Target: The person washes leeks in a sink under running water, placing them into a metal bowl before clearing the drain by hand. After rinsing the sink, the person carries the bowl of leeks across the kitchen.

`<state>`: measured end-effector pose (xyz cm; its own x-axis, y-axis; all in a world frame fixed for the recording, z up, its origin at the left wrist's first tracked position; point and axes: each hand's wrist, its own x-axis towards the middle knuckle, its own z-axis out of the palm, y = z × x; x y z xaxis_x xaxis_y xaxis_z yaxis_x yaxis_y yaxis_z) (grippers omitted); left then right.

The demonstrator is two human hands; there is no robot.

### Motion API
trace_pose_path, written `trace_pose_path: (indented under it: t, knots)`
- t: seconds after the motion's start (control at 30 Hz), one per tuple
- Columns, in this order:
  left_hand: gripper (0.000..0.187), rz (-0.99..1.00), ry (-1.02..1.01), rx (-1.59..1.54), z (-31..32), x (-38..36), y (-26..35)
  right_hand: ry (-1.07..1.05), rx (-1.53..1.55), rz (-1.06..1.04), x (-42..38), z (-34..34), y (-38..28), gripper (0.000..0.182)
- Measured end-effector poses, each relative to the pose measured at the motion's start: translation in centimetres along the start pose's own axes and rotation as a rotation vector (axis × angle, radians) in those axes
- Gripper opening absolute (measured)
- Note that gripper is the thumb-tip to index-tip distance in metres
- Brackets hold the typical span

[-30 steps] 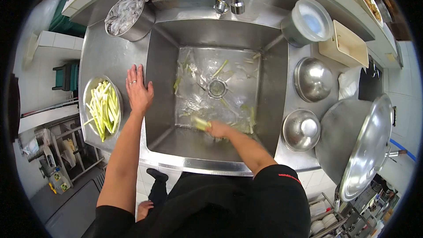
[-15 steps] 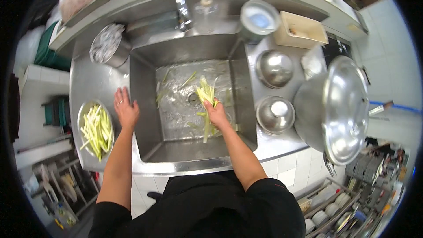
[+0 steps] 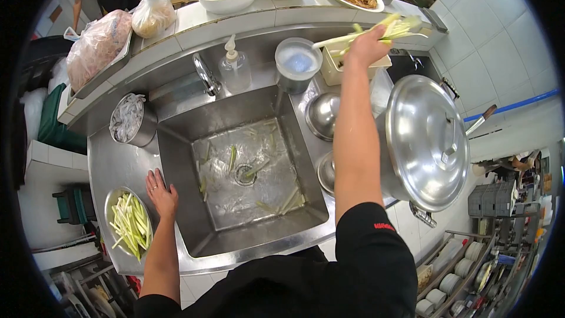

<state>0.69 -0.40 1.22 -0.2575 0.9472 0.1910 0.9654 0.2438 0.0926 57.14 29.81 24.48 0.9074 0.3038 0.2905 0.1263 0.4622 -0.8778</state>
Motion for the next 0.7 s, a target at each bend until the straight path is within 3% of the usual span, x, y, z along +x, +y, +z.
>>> trace_pose_path:
  t: [0.07,0.17,0.27,0.33,0.4,0.47,0.5,0.6,0.63,0.67,0.7]
  knots:
    - [0.082,-0.008,-0.006,0.011,-0.3,0.1,0.2,0.187,-0.169,-0.010,4.5,1.6,3.8,0.039]
    - [0.081,-0.027,-0.027,0.010,-0.3,0.3,0.3,0.263,-0.404,0.126,6.8,1.6,7.0,0.050]
    - [0.080,-0.021,-0.029,0.004,-1.0,0.4,0.7,-0.015,-0.308,0.622,10.1,-0.2,14.7,0.063]
    - [0.080,-0.022,-0.024,0.012,-0.6,0.3,0.6,-0.111,-0.357,0.756,12.4,-0.5,19.9,0.072]
    - [0.081,-0.013,-0.017,0.012,-0.4,0.7,0.5,-0.157,-0.441,0.700,10.4,-0.9,18.3,0.080]
    - [0.081,-0.010,-0.021,0.011,-0.4,0.5,0.4,-0.115,-0.340,0.541,5.3,-0.5,11.0,0.069]
    - [0.081,-0.011,-0.028,0.015,-0.4,0.4,0.2,-0.043,-0.329,0.344,0.3,-0.5,6.0,0.058]
    - [0.080,-0.015,-0.038,0.018,0.0,-0.1,0.3,-0.565,-0.487,-0.207,-14.0,-9.3,4.7,0.022]
    - [0.080,-0.012,-0.029,0.018,0.0,0.1,0.5,-0.694,-0.486,-0.153,-20.0,-11.5,4.8,0.016]
    - [0.079,-0.008,-0.019,0.022,0.0,0.5,0.5,-0.991,-0.639,0.003,-24.2,-15.1,7.0,0.025]
    - [0.079,-0.011,-0.018,0.015,-0.1,0.7,0.6,-1.306,-1.044,0.279,-26.9,-17.8,9.6,0.042]
